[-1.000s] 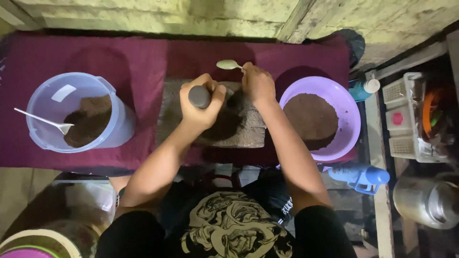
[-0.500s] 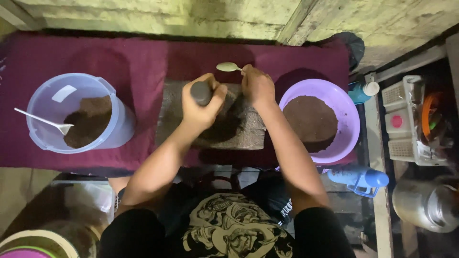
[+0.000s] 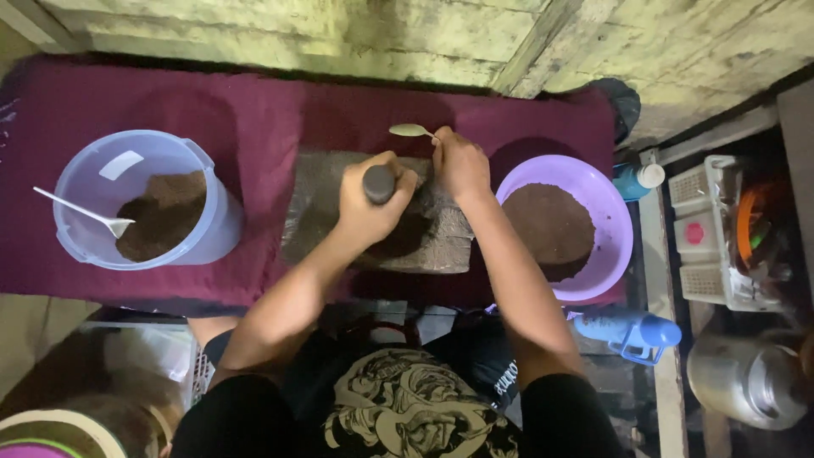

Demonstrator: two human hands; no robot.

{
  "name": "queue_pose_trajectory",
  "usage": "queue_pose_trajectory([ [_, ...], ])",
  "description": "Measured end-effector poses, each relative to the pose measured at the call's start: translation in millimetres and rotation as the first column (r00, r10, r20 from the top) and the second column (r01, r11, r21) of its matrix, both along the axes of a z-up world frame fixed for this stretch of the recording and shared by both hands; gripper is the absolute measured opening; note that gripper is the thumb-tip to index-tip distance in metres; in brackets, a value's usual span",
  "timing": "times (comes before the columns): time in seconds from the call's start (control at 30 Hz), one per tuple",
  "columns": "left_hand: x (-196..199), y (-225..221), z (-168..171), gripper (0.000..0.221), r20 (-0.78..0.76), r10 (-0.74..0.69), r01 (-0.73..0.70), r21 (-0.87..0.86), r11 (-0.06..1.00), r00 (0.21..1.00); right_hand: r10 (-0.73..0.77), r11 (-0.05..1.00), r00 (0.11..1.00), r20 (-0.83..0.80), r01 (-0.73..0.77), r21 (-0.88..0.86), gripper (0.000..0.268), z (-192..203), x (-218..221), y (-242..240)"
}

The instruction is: Grinding and mixing dark powder using a stone mortar and pestle, and adding more powder with a spoon.

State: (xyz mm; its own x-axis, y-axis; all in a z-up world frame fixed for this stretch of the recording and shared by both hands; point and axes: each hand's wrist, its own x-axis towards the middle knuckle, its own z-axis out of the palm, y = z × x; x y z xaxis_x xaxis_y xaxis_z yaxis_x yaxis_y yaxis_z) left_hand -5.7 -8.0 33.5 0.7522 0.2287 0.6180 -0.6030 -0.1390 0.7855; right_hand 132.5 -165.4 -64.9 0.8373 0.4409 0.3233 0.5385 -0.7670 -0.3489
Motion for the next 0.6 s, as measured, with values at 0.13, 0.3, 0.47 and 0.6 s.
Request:
queue_pose_trajectory([
  [0.13, -28.4, 7.3, 37.3, 0.033, 0.018, 0.000, -0.001, 0.055, 0.999, 1.000, 0.010, 0.999, 1.000, 0.000, -0.010, -0.039, 0.012, -6.6, 4.2, 0.1],
  [0.3, -16.6, 10.6, -39.2, 0.025, -0.071, -0.038, 0.037, -0.022, 0.999, 0.997, -0.003, 0.999, 0.992, -0.125, -0.001, -0.035, 0.013, -0.2, 5.3, -1.6],
  [0.47, -22.2, 20.9, -21.2, 0.021, -0.113, -0.074, 0.069, -0.051, 0.996, 0.991, 0.001, 0.999, 0.998, -0.066, -0.003, -0.033, 0.008, -6.6, 8.8, -3.1],
  [0.6, -32.1, 18.4, -0.1, 0.015, -0.128, -0.085, 0.071, -0.115, 0.991, 0.988, 0.064, 0.998, 0.998, -0.022, -0.065, -0.017, 0.010, -3.9, 8.0, -4.9],
])
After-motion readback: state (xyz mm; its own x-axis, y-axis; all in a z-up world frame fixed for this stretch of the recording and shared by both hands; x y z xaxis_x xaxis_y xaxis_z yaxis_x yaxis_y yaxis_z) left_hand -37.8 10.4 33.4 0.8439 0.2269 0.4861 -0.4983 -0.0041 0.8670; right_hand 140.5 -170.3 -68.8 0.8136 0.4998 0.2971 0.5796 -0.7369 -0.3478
